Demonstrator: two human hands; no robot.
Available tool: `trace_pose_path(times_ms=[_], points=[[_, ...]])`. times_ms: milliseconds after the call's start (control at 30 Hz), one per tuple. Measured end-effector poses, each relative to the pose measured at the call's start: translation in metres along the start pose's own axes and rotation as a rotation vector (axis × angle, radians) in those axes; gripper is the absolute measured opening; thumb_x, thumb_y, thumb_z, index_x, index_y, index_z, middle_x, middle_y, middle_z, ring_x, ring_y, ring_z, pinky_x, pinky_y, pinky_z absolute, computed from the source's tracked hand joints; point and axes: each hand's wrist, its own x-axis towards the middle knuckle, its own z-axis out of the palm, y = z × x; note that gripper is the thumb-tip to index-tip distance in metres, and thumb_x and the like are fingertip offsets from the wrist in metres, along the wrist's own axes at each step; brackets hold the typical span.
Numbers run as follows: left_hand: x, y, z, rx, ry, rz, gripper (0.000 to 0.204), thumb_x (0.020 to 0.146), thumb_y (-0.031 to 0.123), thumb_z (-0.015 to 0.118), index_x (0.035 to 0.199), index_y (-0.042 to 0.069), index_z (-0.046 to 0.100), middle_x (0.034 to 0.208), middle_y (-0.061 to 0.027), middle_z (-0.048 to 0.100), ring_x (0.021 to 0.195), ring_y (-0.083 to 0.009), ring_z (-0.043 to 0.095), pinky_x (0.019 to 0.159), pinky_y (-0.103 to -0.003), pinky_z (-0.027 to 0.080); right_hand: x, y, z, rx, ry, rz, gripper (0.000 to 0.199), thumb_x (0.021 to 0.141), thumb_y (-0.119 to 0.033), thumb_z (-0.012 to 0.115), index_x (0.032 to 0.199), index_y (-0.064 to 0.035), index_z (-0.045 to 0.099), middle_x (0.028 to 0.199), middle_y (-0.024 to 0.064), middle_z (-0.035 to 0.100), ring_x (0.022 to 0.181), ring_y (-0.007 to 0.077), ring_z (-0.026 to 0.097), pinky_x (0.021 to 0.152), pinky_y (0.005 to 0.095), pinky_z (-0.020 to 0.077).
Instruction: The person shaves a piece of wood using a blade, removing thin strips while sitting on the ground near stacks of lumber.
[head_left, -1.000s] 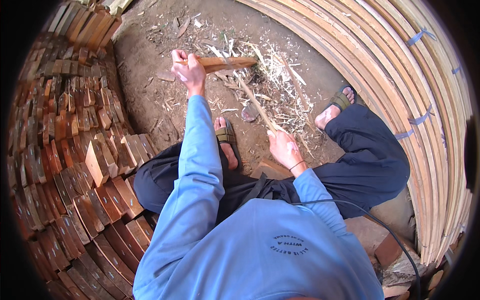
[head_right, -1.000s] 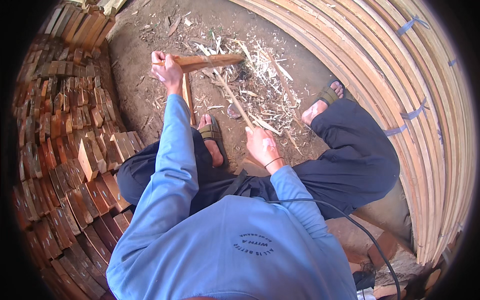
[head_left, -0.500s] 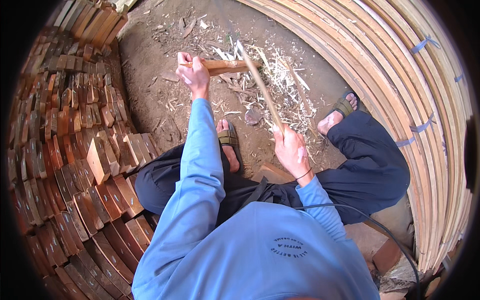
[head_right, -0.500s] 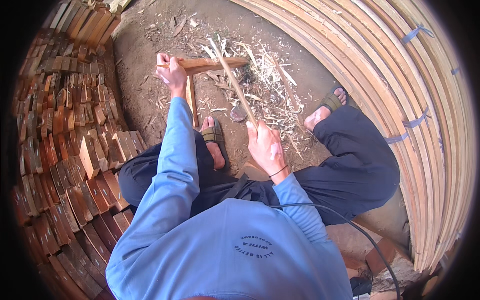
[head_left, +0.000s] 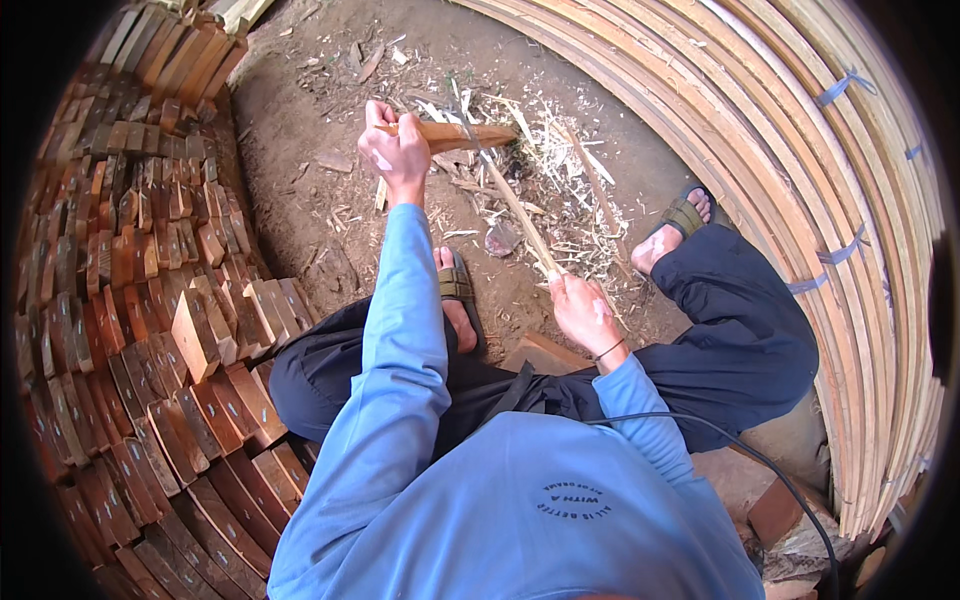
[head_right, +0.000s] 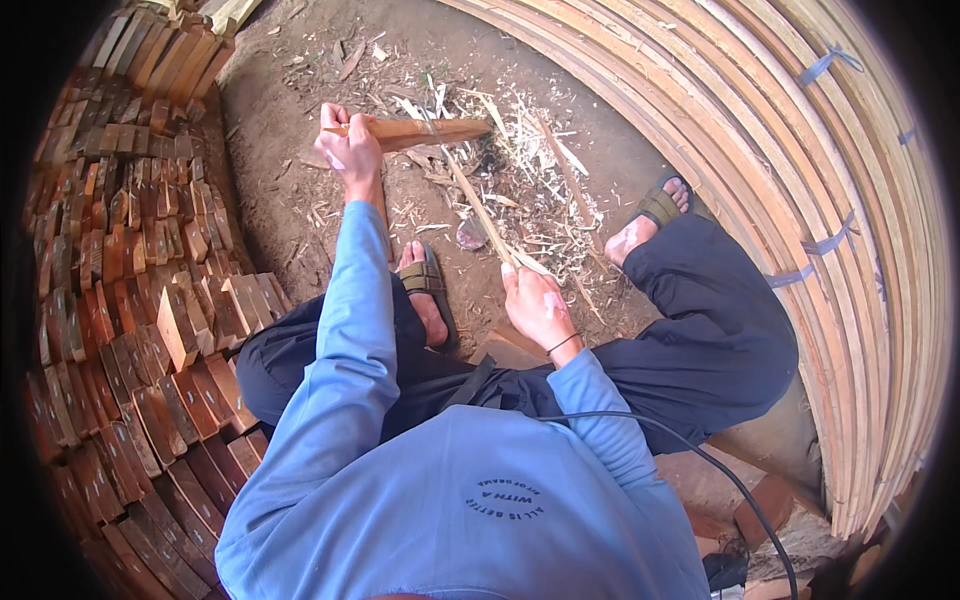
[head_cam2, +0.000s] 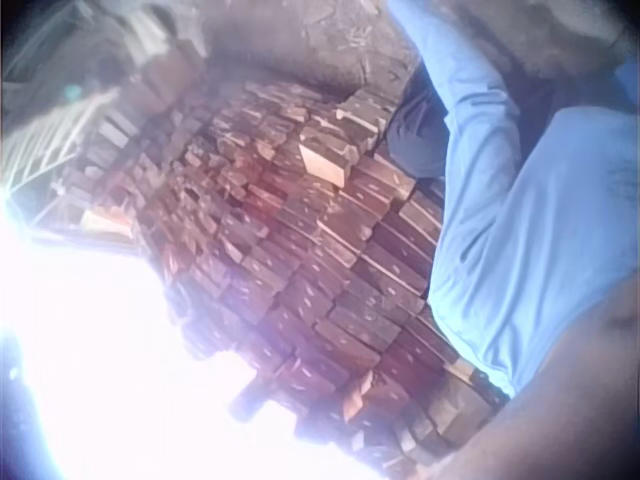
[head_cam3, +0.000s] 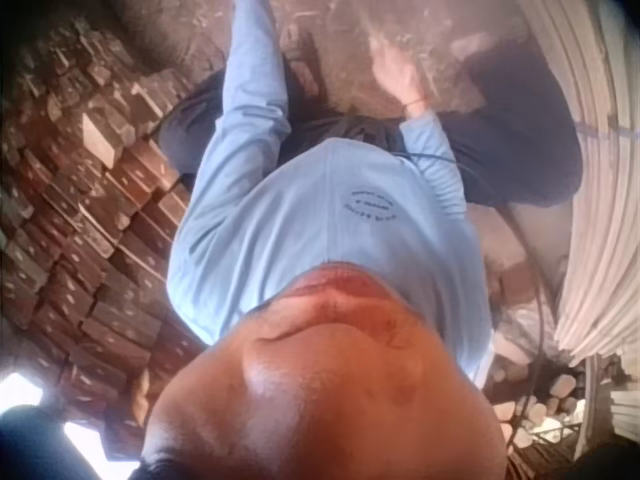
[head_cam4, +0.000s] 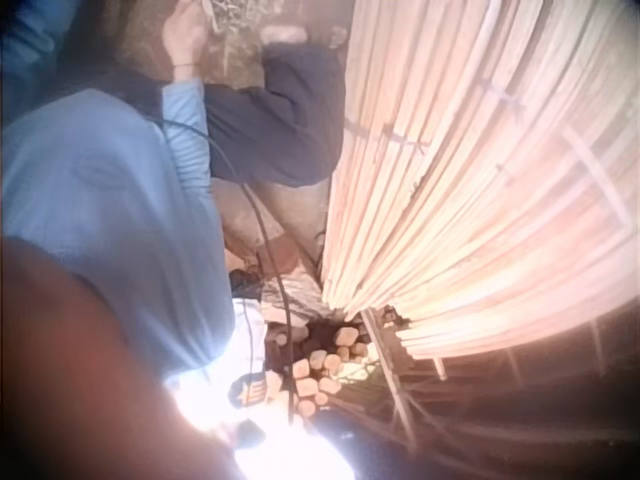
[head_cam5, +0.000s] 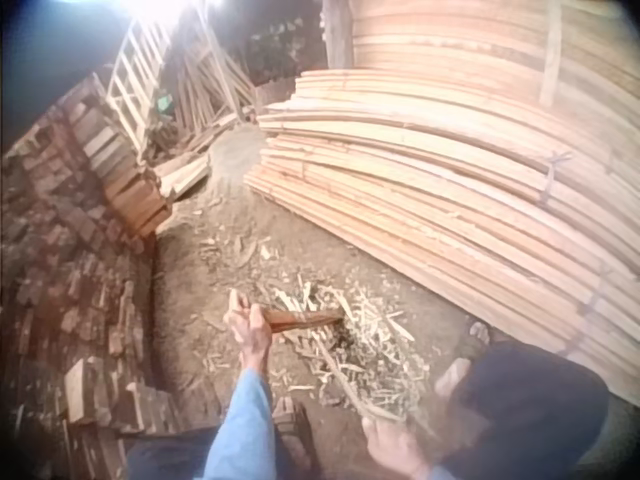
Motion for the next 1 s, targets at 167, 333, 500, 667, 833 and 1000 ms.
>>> trace_pose_path(times_ms=[167, 333, 500, 667, 833, 1000], points=[[0.016, 0.012, 0.004, 0.011, -0.079, 0.043, 0.017, 0.071, 0.006, 0.054, 0.067, 0.002, 0.038, 0.057, -0.0097, 0.037, 0.053, -0.0205, 0.038, 0.052, -0.035, 0.038, 0.003, -0.001, -0.005, 0.431, -0.246, 0.315, 0.038, 0.101, -0.029, 0.044, 0.092, 0.0048, 0.058, 0.073, 0.0298, 0.06, 0.076, 0.0477, 0.061, 0.07, 0.051, 0.049], [0.028, -0.001, 0.007, 0.025, -0.112, 0.099, 0.018, 0.071, 0.008, 0.055, 0.067, 0.001, 0.039, 0.057, -0.0108, 0.038, 0.053, -0.0223, 0.038, 0.052, -0.037, 0.038, -0.012, -0.051, -0.038, 0.134, 0.022, -0.06, 0.039, 0.1, -0.028, 0.048, 0.09, 0.0079, 0.058, 0.074, 0.0305, 0.059, 0.076, 0.0473, 0.061, 0.07, 0.0519, 0.048], [0.024, -0.009, 0.009, -0.018, -0.062, 0.072, 0.016, 0.071, 0.006, 0.054, 0.068, 0.001, 0.039, 0.056, -0.0132, 0.039, 0.051, -0.0238, 0.041, 0.052, -0.041, 0.037, 0.007, -0.013, 0.007, 0.084, 0.022, 0.004, 0.039, 0.1, -0.029, 0.048, 0.088, 0.0072, 0.058, 0.074, 0.0304, 0.06, 0.078, 0.0469, 0.062, 0.069, 0.0522, 0.0473], [0.018, -0.014, -0.008, -0.143, -0.052, -0.01, 0.014, 0.075, 0.001, 0.046, 0.067, 0.001, 0.035, 0.058, -0.006, 0.036, 0.053, -0.0148, 0.045, 0.057, -0.034, 0.055, -0.001, -0.037, -0.021, 0.161, 0.101, -0.001, 0.039, 0.1, -0.03, 0.049, 0.086, 0.0061, 0.057, 0.069, 0.0277, 0.059, 0.073, 0.0457, 0.062, 0.064, 0.0517, 0.0461], [0.014, -0.007, -0.006, -0.15, -0.075, 0.014, 0.014, 0.075, 0.002, 0.044, 0.066, 0.002, 0.034, 0.059, -0.0043, 0.035, 0.055, -0.0134, 0.045, 0.059, -0.034, 0.057, 0.011, 0.012, 0.029, 0.095, 0.095, -0.042, 0.04, 0.099, -0.028, 0.05, 0.078, 0.0049, 0.059, 0.065, 0.0267, 0.058, 0.07, 0.0468, 0.061, 0.064, 0.0517, 0.0462], [0.013, -0.03, -0.015, -0.051, -0.04, 0.018, 0.015, 0.075, 0.005, 0.046, 0.065, 0.002, 0.035, 0.055, -0.0075, 0.038, 0.051, -0.0162, 0.045, 0.057, -0.035, 0.054, 0.0, -0.01, 0.012, 0.042, 0.154, -0.203, 0.033, 0.099, -0.027, 0.049, 0.095, 0.0039, 0.061, 0.067, 0.0242, 0.058, 0.065, 0.0429, 0.061, 0.062, 0.0484, 0.0463]])
